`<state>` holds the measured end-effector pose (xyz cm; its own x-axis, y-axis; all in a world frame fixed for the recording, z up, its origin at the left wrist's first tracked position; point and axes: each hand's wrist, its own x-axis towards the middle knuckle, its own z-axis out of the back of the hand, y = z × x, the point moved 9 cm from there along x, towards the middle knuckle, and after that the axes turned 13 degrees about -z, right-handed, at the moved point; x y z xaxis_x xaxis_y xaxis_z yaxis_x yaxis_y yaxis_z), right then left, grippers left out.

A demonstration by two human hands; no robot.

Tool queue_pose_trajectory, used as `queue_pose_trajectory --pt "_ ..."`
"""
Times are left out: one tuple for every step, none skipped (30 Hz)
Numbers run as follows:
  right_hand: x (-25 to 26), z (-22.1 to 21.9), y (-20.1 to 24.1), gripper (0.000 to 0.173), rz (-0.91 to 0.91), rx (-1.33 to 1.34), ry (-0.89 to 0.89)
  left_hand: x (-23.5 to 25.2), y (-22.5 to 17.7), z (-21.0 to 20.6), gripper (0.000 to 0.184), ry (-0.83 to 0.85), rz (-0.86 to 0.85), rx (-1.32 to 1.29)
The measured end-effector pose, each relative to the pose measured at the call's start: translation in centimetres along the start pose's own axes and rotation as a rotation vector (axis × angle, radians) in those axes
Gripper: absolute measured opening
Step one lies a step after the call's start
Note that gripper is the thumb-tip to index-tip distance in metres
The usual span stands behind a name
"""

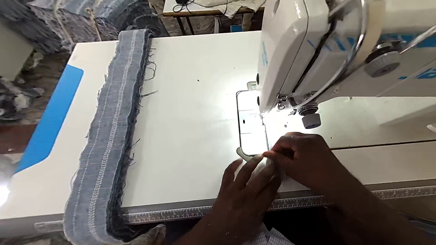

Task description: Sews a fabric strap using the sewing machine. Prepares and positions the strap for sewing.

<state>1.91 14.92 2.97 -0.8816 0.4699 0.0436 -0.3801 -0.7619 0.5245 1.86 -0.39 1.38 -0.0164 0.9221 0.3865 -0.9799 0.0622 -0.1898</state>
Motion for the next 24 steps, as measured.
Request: queue_pose_trajectory --pt "0.2 0.2 -0.1 0.017 0.049 -0.004 -0.050 0.3 0.4 -0.1 0.030 0.019 0.007 -0.014" --pt "0.6 0.2 -0.2 0.019 0.092 -0.017 -0.105 0.7 0.8 -0.1 0.031 0.032 0.016 -0.025" --pt "1.1 0.0 -0.5 0.025 0.113 -0.025 -0.139 1.3 1.4 -0.1 0.031 0.040 0.023 -0.027" --pt "1.6 -0.3 -0.7 0.029 0.126 -0.016 -0.162 1.8 2.0 0.0 0.031 0.047 0.025 -0.022" --pt "1.8 -0.5 -0.9 0.029 0.130 -0.006 -0.182 2.3 2.7 0.1 0.030 0.054 0.023 -0.012" --pt "1.9 -0.6 -0.9 0.028 0.129 -0.001 -0.196 2.6 3.3 0.1 0.029 0.056 0.018 -0.002" --pt "1.9 -0.7 -0.9 0.028 0.134 0.001 -0.208 3.0 3.9 0.2 0.028 0.053 0.011 0.006" --pt "1.8 -0.7 -0.8 0.028 0.139 0.003 -0.212 3.3 4.5 0.3 0.028 0.050 0.005 0.018" --pt "1.8 -0.8 -0.8 0.027 0.141 0.005 -0.208 3.7 5.0 0.4 0.028 0.046 -0.001 0.032" --pt "1.8 -0.8 -0.8 0.025 0.139 0.012 -0.198 4.0 5.6 0.5 0.029 0.044 -0.004 0.038" --pt "1.9 -0.8 -0.8 0.023 0.137 0.018 -0.194 4.4 6.2 0.6 0.030 0.048 -0.003 0.044" --pt "2.0 -0.7 -0.8 0.023 0.142 0.024 -0.198 4.7 6.7 0.6 0.031 0.051 -0.002 0.048" --pt "2.0 -0.6 -0.7 0.022 0.158 0.019 -0.214 5.1 7.2 0.5 0.032 0.054 0.001 0.052" --pt "2.0 -0.6 -0.7 0.022 0.175 -0.003 -0.223 5.3 7.8 0.4 0.032 0.062 0.012 0.060" --pt "2.0 -0.7 -0.7 0.025 0.189 -0.049 -0.220 5.5 8.2 0.3 0.033 0.052 0.020 0.066" --pt "1.9 -0.9 -0.7 0.030 0.197 -0.110 -0.201 5.6 8.5 0.2 0.034 0.034 0.025 0.075" --pt "2.0 -1.3 -1.0 0.036 0.197 -0.170 -0.167 5.7 8.6 0.2 0.035 0.019 0.029 0.086" --pt "2.3 -1.6 -1.5 0.040 0.201 -0.207 -0.137 5.6 8.4 0.2 0.036 0.010 0.028 0.102" --pt "2.7 -1.9 -1.9 0.041 0.214 -0.216 -0.115 5.4 8.2 0.3 0.035 0.009 0.022 0.126" --pt "3.1 -2.0 -2.1 0.041 0.229 -0.211 -0.098 5.3 8.0 0.5 0.034 -0.001 0.010 0.146" --pt "3.7 -1.9 -2.2 0.041 0.248 -0.198 -0.090 5.1 7.8 0.9 0.031 -0.025 -0.005 0.158" --pt "4.1 -1.5 -2.2 0.039 0.276 -0.181 -0.086 5.0 7.7 1.2 0.028 -0.054 -0.015 0.166" --pt "4.4 -1.1 -2.2 0.036 0.322 -0.169 -0.092 4.9 7.7 1.3 0.027 -0.080 -0.020 0.168" --pt "4.3 -0.7 -2.1 0.034 0.369 -0.177 -0.101 4.9 7.7 1.5 0.026 -0.101 -0.022 0.161"
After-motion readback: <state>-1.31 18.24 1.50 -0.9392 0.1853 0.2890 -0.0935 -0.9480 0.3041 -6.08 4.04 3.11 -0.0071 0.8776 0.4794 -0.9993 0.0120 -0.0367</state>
